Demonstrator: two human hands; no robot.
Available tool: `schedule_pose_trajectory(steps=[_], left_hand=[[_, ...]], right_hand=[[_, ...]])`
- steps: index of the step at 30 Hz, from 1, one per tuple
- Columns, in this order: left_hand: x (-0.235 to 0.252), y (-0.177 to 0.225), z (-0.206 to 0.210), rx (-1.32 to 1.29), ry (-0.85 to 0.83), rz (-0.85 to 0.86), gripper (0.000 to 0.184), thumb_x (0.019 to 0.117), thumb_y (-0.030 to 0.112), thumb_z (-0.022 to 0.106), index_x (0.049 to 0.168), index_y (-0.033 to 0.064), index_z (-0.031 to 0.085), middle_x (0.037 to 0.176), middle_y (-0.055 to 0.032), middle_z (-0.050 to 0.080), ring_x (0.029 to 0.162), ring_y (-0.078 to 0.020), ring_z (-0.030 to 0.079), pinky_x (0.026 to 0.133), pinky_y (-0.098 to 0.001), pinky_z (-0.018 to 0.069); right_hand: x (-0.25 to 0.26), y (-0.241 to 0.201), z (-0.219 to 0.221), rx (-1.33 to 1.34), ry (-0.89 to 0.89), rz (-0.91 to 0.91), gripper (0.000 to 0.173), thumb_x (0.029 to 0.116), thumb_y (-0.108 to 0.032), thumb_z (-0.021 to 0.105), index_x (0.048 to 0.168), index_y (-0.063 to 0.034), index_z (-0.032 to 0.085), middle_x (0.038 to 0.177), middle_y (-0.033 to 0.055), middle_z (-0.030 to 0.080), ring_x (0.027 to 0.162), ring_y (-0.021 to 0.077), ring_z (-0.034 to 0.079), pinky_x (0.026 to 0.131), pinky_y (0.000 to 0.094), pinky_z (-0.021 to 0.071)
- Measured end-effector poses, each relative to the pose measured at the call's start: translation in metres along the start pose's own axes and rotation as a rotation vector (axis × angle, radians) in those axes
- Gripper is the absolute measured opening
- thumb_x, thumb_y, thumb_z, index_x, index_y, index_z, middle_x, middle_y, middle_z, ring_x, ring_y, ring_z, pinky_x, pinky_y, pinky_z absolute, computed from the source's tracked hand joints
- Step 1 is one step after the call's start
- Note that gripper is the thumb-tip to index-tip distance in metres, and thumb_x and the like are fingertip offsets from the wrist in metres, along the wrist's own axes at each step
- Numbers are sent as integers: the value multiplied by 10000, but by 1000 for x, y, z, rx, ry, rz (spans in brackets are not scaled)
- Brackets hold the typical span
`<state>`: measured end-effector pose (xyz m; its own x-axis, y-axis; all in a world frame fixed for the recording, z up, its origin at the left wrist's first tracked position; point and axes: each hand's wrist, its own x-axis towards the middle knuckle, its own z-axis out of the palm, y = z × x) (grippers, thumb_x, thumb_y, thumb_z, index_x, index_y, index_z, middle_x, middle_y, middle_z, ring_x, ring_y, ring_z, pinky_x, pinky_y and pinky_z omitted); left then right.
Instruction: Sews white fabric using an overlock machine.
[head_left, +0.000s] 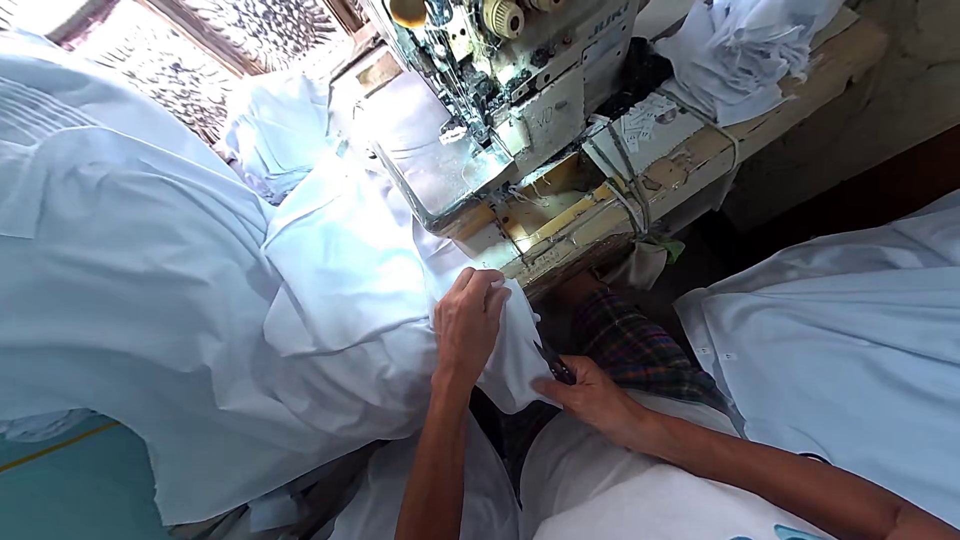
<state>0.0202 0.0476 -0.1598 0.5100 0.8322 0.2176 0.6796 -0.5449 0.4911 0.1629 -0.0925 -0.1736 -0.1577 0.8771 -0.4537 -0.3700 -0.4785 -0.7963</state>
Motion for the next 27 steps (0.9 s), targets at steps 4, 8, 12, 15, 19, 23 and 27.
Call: schedule_pose_trajectory(steps=[4,8,12,15,19,23,27], left_hand=[[5,8,-6,27,-53,-31,63,921,26,718,937,-34,727,857,-159,671,761,-291,672,695,-471,549],[3,20,-3,155,-70,-26,83,943,7,669,896,-59,688,849,-202,649,725,-362,667,626,-521,529],[-5,9,-1,196,-15,86,120,973,18,605,931,-70,674,843,-206,631,653,-347,654,550,-477,525],[-8,13,-40,119,71,121,179,1010,77,571,977,-57,684,847,-174,625,709,-271,632,626,-401,531],[-14,29,-98,13,279,173,188,1025,124,577,997,-42,663,870,-79,588,775,-43,546,699,-152,457],[-28,38,-111,-76,268,196,154,1050,192,570,1017,47,614,884,16,555,775,61,526,694,-74,448],[-38,40,-105,-130,102,264,199,1060,215,554,986,52,641,845,-21,574,750,22,535,684,-82,436]], right_hand=[[-5,-1,-1,-297,-121,-135,128,916,-70,690,997,29,689,797,-20,632,707,-59,537,666,126,441],[-8,0,1,-405,-130,-329,146,921,-109,662,912,32,697,706,0,602,622,-56,469,581,127,366],[-1,-4,0,-432,-49,-511,205,965,-133,609,868,33,681,743,23,592,677,-31,486,623,125,378],[12,-15,0,-504,14,-636,243,986,-143,593,847,46,657,772,67,562,704,38,482,634,164,381],[26,-35,7,-568,-11,-827,206,990,-128,601,945,32,724,897,109,681,793,71,606,724,188,486],[29,-46,11,-566,-99,-960,179,984,-96,601,983,31,727,1090,153,712,893,102,665,777,226,536],[24,-47,13,-619,-5,-1051,139,968,-109,627,905,-4,692,1341,163,632,842,69,651,695,199,523]])
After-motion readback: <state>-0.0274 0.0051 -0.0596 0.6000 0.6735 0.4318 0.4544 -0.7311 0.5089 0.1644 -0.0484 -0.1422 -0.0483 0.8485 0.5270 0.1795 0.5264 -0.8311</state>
